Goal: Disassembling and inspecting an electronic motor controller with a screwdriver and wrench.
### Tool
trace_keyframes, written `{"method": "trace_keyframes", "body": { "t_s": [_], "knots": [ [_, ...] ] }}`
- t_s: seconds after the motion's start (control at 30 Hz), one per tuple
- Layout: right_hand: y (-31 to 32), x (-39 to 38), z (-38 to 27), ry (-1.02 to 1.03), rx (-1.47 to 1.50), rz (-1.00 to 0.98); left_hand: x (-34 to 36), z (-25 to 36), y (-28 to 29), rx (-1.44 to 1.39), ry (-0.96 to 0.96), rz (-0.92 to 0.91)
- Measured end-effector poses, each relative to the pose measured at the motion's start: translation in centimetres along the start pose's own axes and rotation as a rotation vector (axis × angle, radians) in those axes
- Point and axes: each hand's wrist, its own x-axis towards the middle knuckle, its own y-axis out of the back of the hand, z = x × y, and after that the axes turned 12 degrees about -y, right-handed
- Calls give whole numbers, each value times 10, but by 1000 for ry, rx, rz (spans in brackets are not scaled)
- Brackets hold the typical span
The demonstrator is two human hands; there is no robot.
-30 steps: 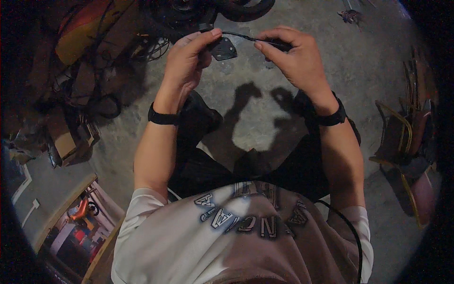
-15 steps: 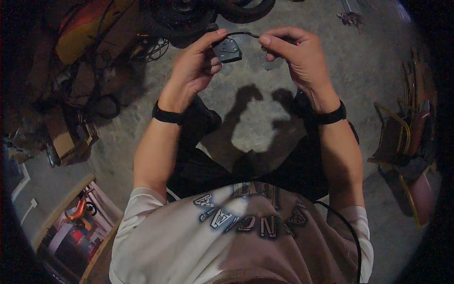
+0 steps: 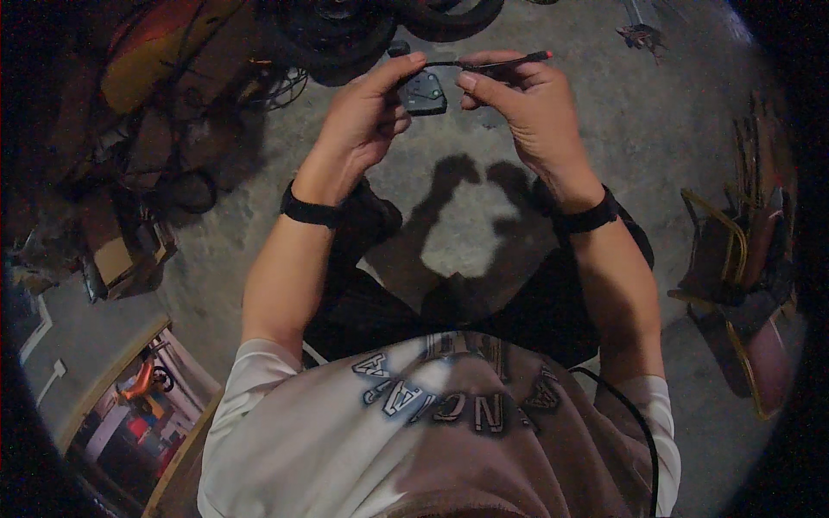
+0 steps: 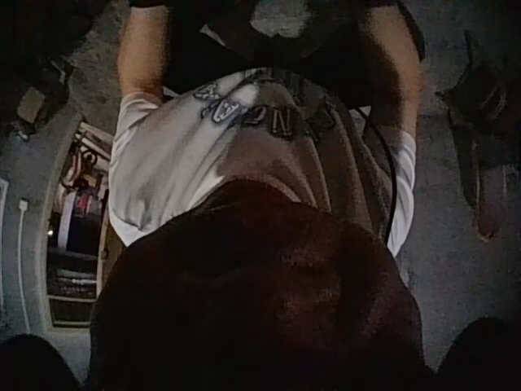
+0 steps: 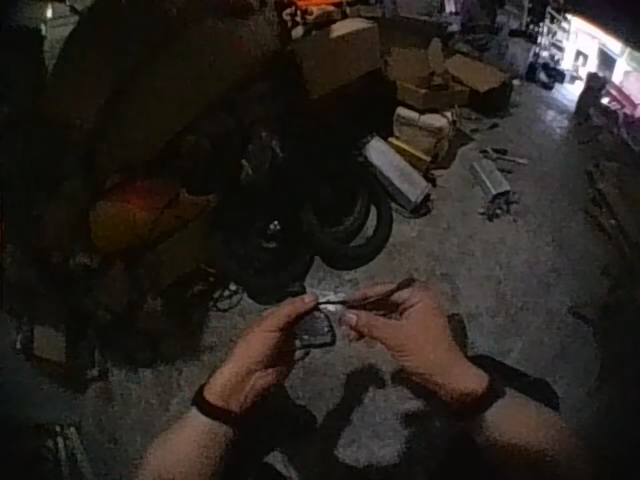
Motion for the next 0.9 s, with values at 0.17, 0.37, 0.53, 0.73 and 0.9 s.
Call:
{"method": "trace_keyframes", "body": {
  "t_s": [0.17,0.37,0.53,0.73,0.9],
  "knots": [
    [-2,-7,-3,-38,-29,-7,-8,0,-7,50,-24,5],
    [-2,-6,0,-7,-85,35,-10,-1,-5,52,-11,27],
    [-2,-1,5,25,-56,54,-6,-5,-2,69,25,24],
    [-4,0,6,34,-43,84,-4,-4,2,48,52,-40],
    [-6,0,5,-15,110,88,-5,-5,-1,29,8,32]
  ]
}}
